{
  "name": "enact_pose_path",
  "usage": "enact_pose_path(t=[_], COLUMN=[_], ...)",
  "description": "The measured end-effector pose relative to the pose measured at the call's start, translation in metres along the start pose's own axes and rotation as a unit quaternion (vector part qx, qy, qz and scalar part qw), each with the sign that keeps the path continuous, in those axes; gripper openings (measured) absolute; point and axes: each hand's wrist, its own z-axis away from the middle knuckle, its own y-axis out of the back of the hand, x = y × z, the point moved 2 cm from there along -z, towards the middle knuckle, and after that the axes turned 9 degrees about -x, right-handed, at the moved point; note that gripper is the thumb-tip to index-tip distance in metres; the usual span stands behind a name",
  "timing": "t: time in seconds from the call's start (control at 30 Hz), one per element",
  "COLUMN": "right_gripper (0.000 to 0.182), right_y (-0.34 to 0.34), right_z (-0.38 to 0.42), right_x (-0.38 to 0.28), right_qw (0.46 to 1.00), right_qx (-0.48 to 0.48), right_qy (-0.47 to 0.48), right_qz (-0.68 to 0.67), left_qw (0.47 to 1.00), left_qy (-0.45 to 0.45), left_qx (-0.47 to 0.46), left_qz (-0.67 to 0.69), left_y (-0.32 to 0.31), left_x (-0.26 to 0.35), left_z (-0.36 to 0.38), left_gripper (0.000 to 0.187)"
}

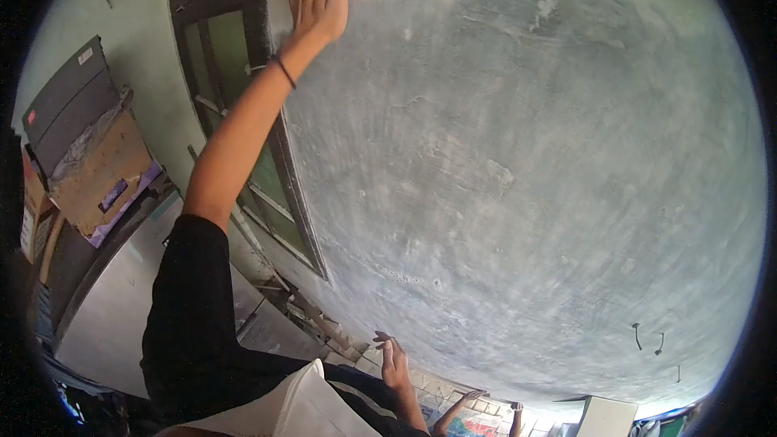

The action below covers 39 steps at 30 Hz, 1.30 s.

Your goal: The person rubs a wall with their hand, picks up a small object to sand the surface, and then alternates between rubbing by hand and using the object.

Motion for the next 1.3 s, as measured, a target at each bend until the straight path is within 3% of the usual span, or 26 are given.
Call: enact_pose_path(t=[0.1,0.47,0.57,0.63,0.7,0.9,0.97,1.1,1.17,1.23,1.3], right_gripper=[0.058,0.057,0.057,0.055,0.053,0.049,0.048,0.051,0.043,0.043,0.042], right_y=[-0.006,-0.025,-0.031,-0.034,-0.035,-0.035,-0.032,-0.026,-0.022,-0.018,-0.017], right_z=[-0.005,-0.003,0.009,0.019,0.027,0.042,0.042,0.042,0.043,0.045,0.05], right_x=[0.004,-0.008,-0.012,-0.013,-0.008,-0.001,-0.008,-0.011,-0.018,-0.02,-0.022], right_qw=[1.0,0.994,0.992,0.993,0.995,0.998,0.998,0.997,0.998,0.997,0.997], right_qx=[-0.03,-0.088,-0.102,-0.097,-0.089,-0.061,-0.059,-0.041,-0.031,-0.018,-0.006], right_qy=[0.003,0.058,0.069,0.047,0.026,0.014,0.015,0.038,0.037,0.043,0.048], right_qz=[0.0,0.032,0.041,0.036,0.028,0.019,0.033,0.05,0.048,0.059,0.068], left_qw=[0.999,1.0,0.997,0.97,0.944,0.948,0.95,0.975,0.993,0.992,0.973], left_qy=[0.027,0.02,0.01,0.015,-0.012,0.024,0.008,-0.016,-0.046,-0.053,-0.186], left_qx=[0.033,0.015,0.061,0.119,0.174,0.177,0.185,0.104,0.088,0.092,0.12], left_qz=[0.005,0.011,0.039,0.213,0.279,0.264,0.25,0.195,0.066,0.074,0.07], left_y=[0.008,-0.002,-0.002,-0.006,-0.012,-0.008,-0.006,0.008,0.009,0.011,0.015], left_x=[-0.016,-0.008,-0.01,-0.015,-0.015,-0.024,-0.029,-0.032,-0.031,-0.027,-0.02], left_z=[-0.03,0.02,0.019,0.015,0.015,0.024,0.023,0.021,0.02,0.017,0.015], left_gripper=[0.08,0.083,0.079,0.072,0.066,0.065,0.065,0.061,0.059,0.054,0.054])
